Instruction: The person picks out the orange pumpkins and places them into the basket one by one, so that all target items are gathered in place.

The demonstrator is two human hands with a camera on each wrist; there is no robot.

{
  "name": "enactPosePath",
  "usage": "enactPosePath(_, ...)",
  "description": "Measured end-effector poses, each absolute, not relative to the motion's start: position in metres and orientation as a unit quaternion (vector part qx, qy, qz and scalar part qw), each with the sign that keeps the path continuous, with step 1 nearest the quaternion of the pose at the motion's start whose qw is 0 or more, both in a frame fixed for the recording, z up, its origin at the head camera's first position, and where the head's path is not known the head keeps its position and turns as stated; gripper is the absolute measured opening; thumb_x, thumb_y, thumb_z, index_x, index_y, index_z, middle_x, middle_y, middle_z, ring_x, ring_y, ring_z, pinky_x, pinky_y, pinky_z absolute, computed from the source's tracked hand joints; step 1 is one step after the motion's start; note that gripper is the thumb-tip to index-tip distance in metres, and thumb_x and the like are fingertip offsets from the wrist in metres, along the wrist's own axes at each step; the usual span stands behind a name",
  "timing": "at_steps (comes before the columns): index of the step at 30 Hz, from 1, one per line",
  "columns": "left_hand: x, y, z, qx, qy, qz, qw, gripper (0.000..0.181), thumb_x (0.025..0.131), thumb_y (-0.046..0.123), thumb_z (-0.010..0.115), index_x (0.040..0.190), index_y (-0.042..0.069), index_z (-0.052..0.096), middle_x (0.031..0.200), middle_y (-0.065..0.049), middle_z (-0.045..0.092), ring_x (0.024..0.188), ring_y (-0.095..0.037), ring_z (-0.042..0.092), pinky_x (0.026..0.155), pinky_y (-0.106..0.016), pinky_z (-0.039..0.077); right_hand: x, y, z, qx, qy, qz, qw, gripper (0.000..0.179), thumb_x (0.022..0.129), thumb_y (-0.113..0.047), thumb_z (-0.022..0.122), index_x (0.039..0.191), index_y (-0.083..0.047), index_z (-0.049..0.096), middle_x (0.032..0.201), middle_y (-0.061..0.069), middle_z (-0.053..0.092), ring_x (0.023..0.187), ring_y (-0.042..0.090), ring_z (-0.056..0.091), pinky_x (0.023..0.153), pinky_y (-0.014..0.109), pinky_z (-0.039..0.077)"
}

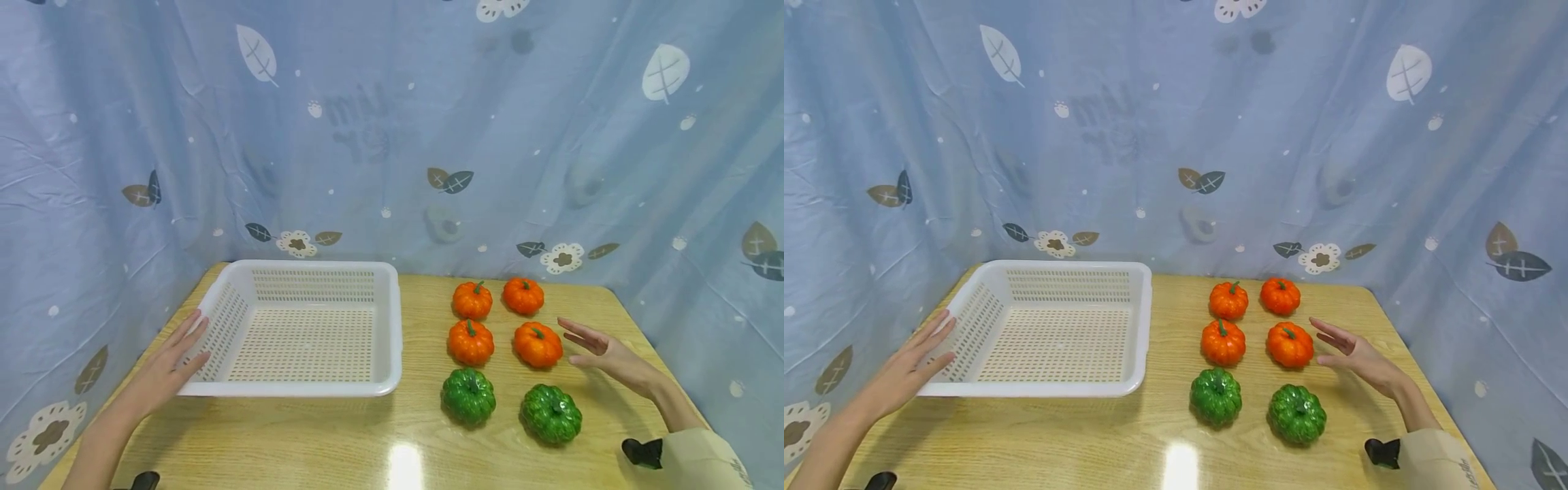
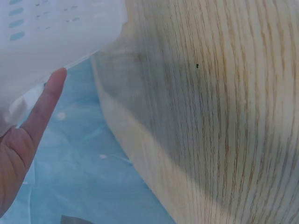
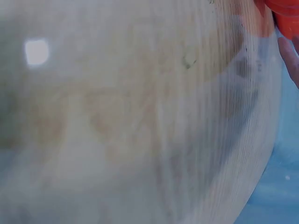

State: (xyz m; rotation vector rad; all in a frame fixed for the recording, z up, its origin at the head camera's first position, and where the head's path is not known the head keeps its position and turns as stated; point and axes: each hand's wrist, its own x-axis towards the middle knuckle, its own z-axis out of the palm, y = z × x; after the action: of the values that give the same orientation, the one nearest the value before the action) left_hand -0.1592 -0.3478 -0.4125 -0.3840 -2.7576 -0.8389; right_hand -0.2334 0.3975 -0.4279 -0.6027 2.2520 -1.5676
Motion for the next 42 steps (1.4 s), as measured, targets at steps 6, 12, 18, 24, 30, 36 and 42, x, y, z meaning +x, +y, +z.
enactPosePath(6, -0.163, -0.343, -0.412, -0.133, -0.945, -0.274, 0.121, 0.066, 0.098, 0.019, 0.053, 0.151, -0.001, 0.019, 0.158, -0.019, 0.011, 0.143, -0.039, 0.007, 0.117, -0.046, 0.003, -0.247, 0.398, -0.429, -0.214, 0.789, -0.548, 0.176, 0.069, 0.094, 0.0, 0.055, 0.151, 0.002, 0.015, 0.14, -0.029, 0.035, 0.124, -0.015, 0.035, 0.09, 0.016, 0.045)
enactPosePath(12, -0.165, -0.341, -0.413, -0.134, -0.943, -0.276, 0.126, 0.067, 0.097, 0.018, 0.054, 0.151, -0.001, 0.019, 0.158, -0.02, 0.012, 0.144, -0.038, 0.007, 0.117, -0.032, 0.0, -0.261, 0.404, -0.433, -0.224, 0.772, -0.559, 0.205, 0.069, 0.094, 0.003, 0.054, 0.15, 0.005, 0.013, 0.145, -0.023, 0.034, 0.126, -0.013, 0.035, 0.092, 0.018, 0.045)
enactPosePath(18, -0.165, -0.341, -0.415, -0.151, -0.94, -0.274, 0.135, 0.066, 0.097, 0.016, 0.054, 0.15, -0.002, 0.019, 0.157, -0.021, 0.012, 0.144, -0.021, 0.002, 0.112, -0.019, -0.004, -0.272, 0.408, -0.438, -0.238, 0.743, -0.576, 0.246, 0.069, 0.094, 0.006, 0.051, 0.15, 0.005, 0.01, 0.147, -0.022, 0.032, 0.126, -0.012, 0.035, 0.094, 0.021, 0.045)
enactPosePath(24, -0.161, -0.345, -0.414, -0.157, -0.939, -0.276, 0.133, 0.066, 0.097, 0.014, 0.054, 0.15, -0.003, 0.018, 0.158, -0.021, 0.01, 0.137, 0.001, -0.002, 0.107, -0.011, -0.006, -0.29, 0.404, -0.444, -0.266, 0.702, -0.593, 0.291, 0.068, 0.094, 0.008, 0.049, 0.151, 0.003, 0.011, 0.149, -0.017, 0.033, 0.126, -0.011, 0.037, 0.097, 0.024, 0.045)
enactPosePath(30, -0.158, -0.35, -0.414, -0.157, -0.939, -0.275, 0.131, 0.068, 0.096, 0.012, 0.055, 0.151, -0.002, 0.016, 0.158, -0.022, 0.009, 0.132, 0.014, -0.005, 0.1, -0.005, -0.004, -0.302, 0.393, -0.448, -0.288, 0.695, -0.582, 0.31, 0.072, 0.092, 0.01, 0.05, 0.15, 0.004, 0.008, 0.154, -0.012, 0.028, 0.129, -0.007, 0.035, 0.1, 0.021, 0.039)
enactPosePath(36, -0.157, -0.35, -0.413, -0.153, -0.939, -0.278, 0.131, 0.068, 0.096, 0.012, 0.055, 0.15, -0.004, 0.017, 0.158, -0.022, 0.009, 0.132, 0.015, -0.005, 0.099, -0.004, -0.003, -0.305, 0.381, -0.445, -0.291, 0.694, -0.572, 0.328, 0.072, 0.091, 0.008, 0.054, 0.15, 0.003, 0.014, 0.153, -0.007, 0.033, 0.128, 0.004, 0.042, 0.1, 0.025, 0.041)
enactPosePath(42, -0.157, -0.348, -0.412, -0.15, -0.939, -0.285, 0.117, 0.068, 0.097, 0.013, 0.054, 0.151, -0.001, 0.014, 0.159, -0.017, 0.006, 0.132, 0.013, -0.005, 0.103, -0.008, -0.005, -0.305, 0.375, -0.446, -0.295, 0.695, -0.562, 0.337, 0.074, 0.09, 0.007, 0.057, 0.151, 0.002, 0.016, 0.149, -0.017, 0.034, 0.127, 0.003, 0.043, 0.1, 0.023, 0.041)
